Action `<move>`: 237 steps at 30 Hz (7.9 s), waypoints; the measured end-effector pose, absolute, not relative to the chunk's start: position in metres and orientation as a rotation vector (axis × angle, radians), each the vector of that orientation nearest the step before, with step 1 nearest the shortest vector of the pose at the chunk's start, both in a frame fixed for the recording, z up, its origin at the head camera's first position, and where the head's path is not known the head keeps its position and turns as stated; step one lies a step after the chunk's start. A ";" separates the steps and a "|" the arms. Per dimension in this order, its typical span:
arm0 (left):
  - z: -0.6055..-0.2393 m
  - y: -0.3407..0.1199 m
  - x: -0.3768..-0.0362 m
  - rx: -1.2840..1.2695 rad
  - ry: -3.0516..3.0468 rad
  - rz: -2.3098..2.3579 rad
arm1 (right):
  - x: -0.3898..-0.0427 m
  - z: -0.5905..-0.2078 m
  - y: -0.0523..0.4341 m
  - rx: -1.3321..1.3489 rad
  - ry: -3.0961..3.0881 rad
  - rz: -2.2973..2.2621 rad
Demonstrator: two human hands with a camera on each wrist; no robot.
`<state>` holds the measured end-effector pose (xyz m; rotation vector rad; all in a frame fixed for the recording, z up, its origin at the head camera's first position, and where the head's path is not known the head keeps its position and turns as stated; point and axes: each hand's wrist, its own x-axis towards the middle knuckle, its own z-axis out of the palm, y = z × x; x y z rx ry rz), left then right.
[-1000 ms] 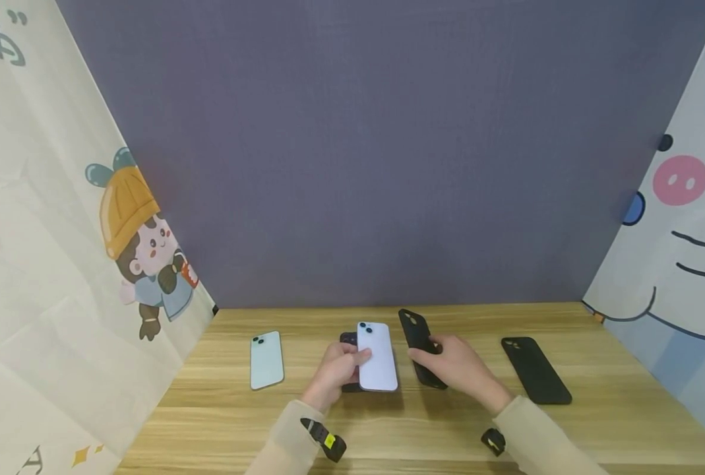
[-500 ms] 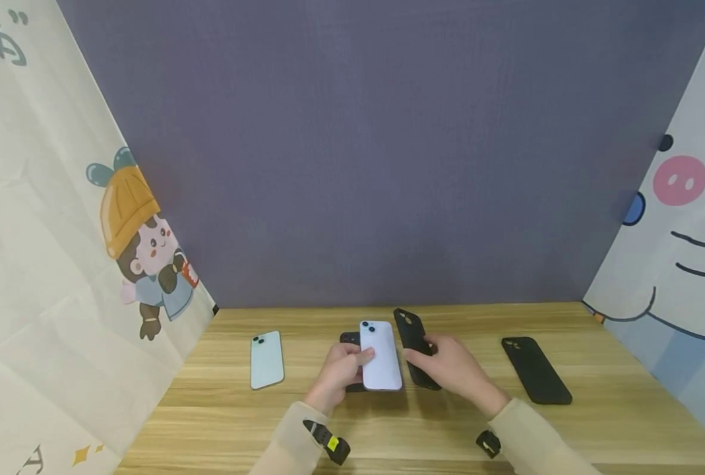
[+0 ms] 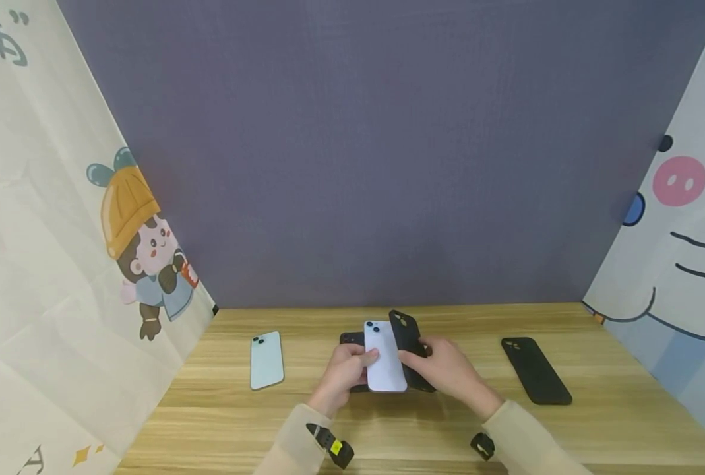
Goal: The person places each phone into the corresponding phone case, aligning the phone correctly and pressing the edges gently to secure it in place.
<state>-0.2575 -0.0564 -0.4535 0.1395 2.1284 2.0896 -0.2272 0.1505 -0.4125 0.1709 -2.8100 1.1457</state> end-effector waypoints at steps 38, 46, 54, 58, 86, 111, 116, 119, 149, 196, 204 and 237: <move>-0.446 -0.041 -0.250 0.161 2.077 2.167 | -0.229 -0.412 0.142 0.158 -2.800 1.243; -0.445 -0.042 -0.248 0.160 2.075 2.171 | -0.234 -0.421 0.150 0.141 -2.689 1.415; -0.444 -0.041 -0.247 0.173 2.048 2.190 | -0.241 -0.431 0.159 0.040 -2.509 1.948; -0.444 -0.040 -0.247 0.182 2.031 2.204 | -0.244 -0.433 0.166 0.068 -2.470 2.189; -0.442 -0.045 -0.247 0.207 1.884 2.197 | -0.245 -0.436 0.170 0.202 -2.330 2.518; -0.442 -0.046 -0.250 0.216 1.917 2.177 | -0.247 -0.438 0.171 0.171 -2.326 2.540; -0.441 -0.047 -0.249 0.224 1.923 2.173 | -0.249 -0.436 0.172 0.135 -2.331 2.534; -0.441 -0.048 -0.249 0.225 1.936 2.162 | -0.251 -0.435 0.174 0.129 -2.324 2.535; -0.443 -0.051 -0.250 0.385 1.846 2.003 | -0.265 -0.442 0.211 0.553 -2.481 2.708; -0.444 -0.060 -0.256 0.254 1.877 2.219 | -0.258 -0.446 0.210 -0.027 -1.988 2.690; -0.445 -0.060 -0.253 0.203 1.971 2.275 | -0.257 -0.449 0.210 0.061 -2.016 2.719; -0.445 -0.065 -0.256 0.121 2.059 2.229 | -0.251 -0.450 0.210 0.163 -2.182 2.670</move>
